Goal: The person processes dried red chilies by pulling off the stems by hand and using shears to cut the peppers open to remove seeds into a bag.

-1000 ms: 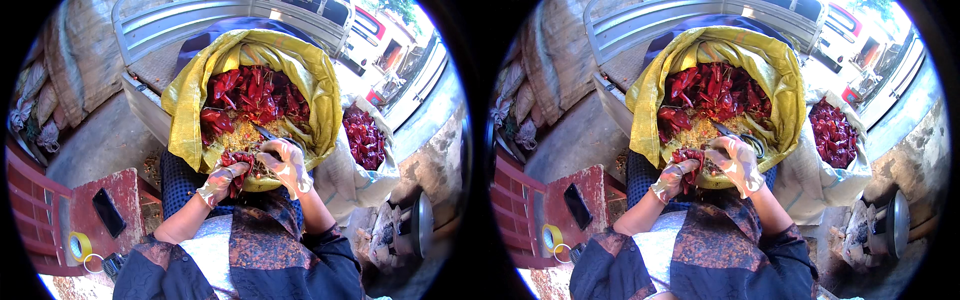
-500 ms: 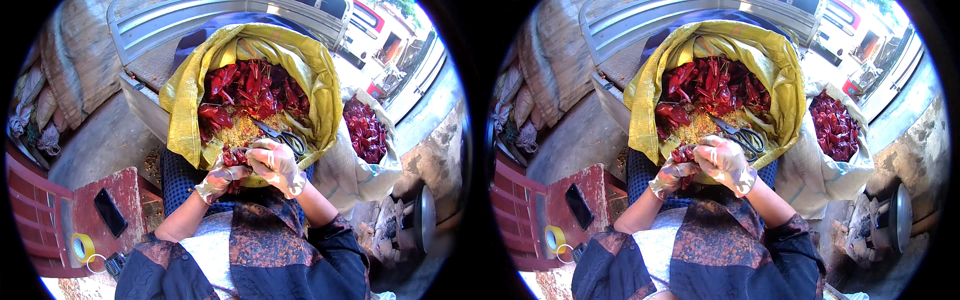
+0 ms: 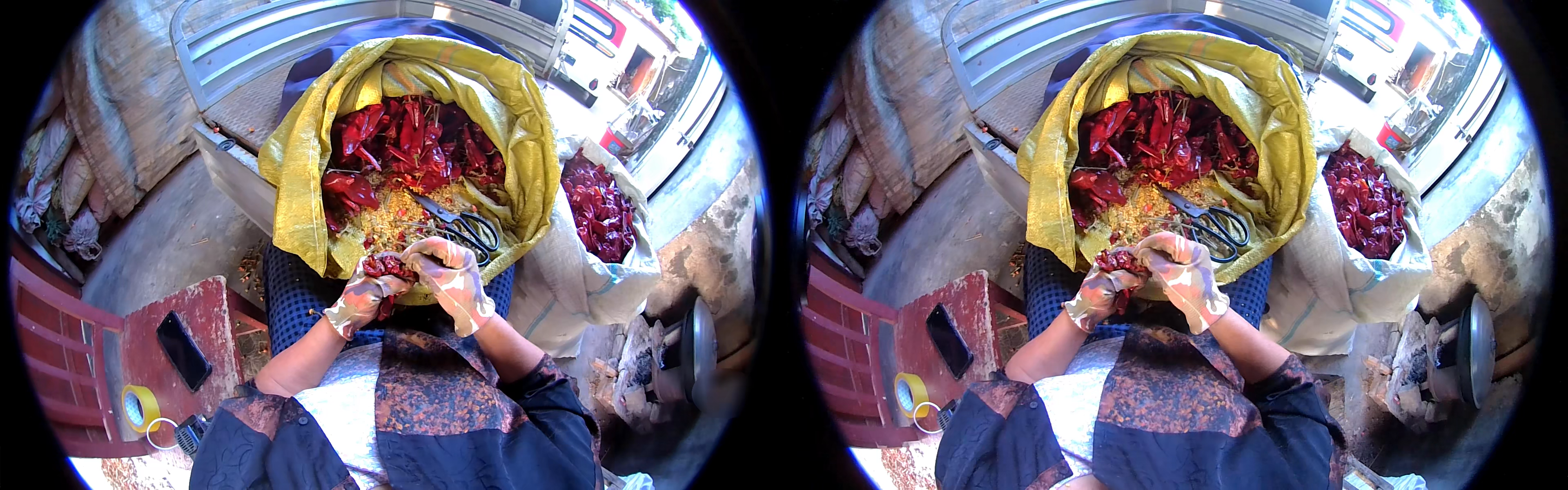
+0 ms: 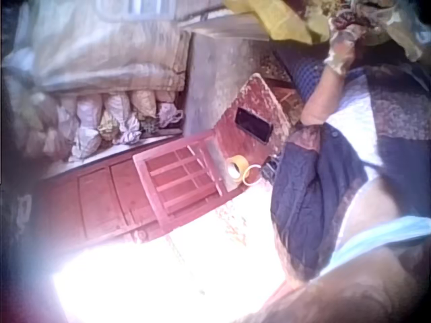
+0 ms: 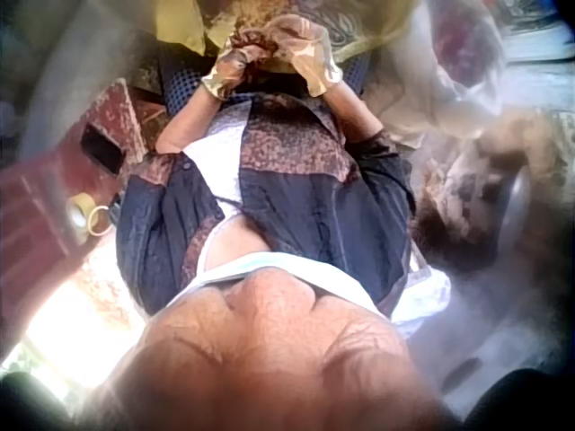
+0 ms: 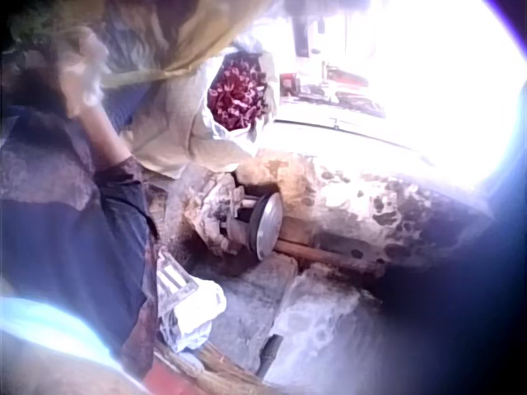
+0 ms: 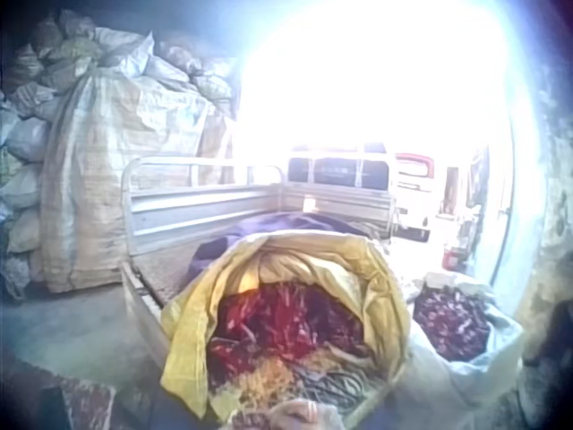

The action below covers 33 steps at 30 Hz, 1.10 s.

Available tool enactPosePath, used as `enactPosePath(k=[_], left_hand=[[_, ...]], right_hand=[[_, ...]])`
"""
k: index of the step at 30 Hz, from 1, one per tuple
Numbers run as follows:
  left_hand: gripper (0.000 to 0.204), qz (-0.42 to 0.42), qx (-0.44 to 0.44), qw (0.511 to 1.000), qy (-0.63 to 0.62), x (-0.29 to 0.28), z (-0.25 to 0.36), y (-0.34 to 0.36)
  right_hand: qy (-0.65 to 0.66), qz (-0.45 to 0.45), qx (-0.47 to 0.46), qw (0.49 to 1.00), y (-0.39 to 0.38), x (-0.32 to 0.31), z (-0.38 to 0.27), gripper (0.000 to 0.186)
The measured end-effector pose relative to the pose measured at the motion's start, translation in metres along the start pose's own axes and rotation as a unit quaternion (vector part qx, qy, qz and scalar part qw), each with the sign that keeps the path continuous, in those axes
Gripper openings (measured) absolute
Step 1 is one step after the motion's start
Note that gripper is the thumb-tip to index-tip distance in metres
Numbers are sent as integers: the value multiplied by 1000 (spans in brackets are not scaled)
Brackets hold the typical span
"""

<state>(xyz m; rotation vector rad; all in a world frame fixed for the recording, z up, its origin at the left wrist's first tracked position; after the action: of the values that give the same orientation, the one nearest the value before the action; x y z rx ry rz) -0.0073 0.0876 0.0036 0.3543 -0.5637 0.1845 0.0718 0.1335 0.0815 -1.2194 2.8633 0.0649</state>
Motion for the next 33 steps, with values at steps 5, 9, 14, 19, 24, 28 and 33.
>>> enactPosePath(k=[5, 9, 14, 19, 24, 28, 33], left_hand=[[27, 6, 11, 998, 55, 5, 14, -1], [31, 16, 6, 994, 109, 5, 16, 0], [33, -74, -5, 987, 142, 18, 19, -6], [27, 69, 26, 992, 103, -24, 9, 2], [21, 43, -2, 998, -55, -17, -7, 5], [15, 28, -55, 994, -91, -15, -13, 2], [16, 33, -24, 995, -92, -12, 0, 4]], right_hand=[[150, 10, 155, 976, 4, -4, 30, 7], [262, 8, 228, 938, 7, -3, 51, 6], [362, 33, 248, 898, 12, -14, 69, 7], [4, 12, 119, 993, 18, -31, 31, 13], [-371, 57, -82, 923, 27, -43, -4, 19], [-478, 294, -99, 822, 63, -73, -44, 45], [-542, 292, -104, 781, 106, -72, -43, 37]])
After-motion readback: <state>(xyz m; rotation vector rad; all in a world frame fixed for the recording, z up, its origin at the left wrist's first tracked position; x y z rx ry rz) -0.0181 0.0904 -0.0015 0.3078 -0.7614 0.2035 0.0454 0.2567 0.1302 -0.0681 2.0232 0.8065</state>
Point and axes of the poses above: each hand's wrist, its own y-axis towards the middle knuckle, its own x-axis out of the palm, z = x × y, the point moved 10 cm from there along y, towards the middle knuckle, and after that the axes turned 14 degrees about x, right-handed, at the moved point
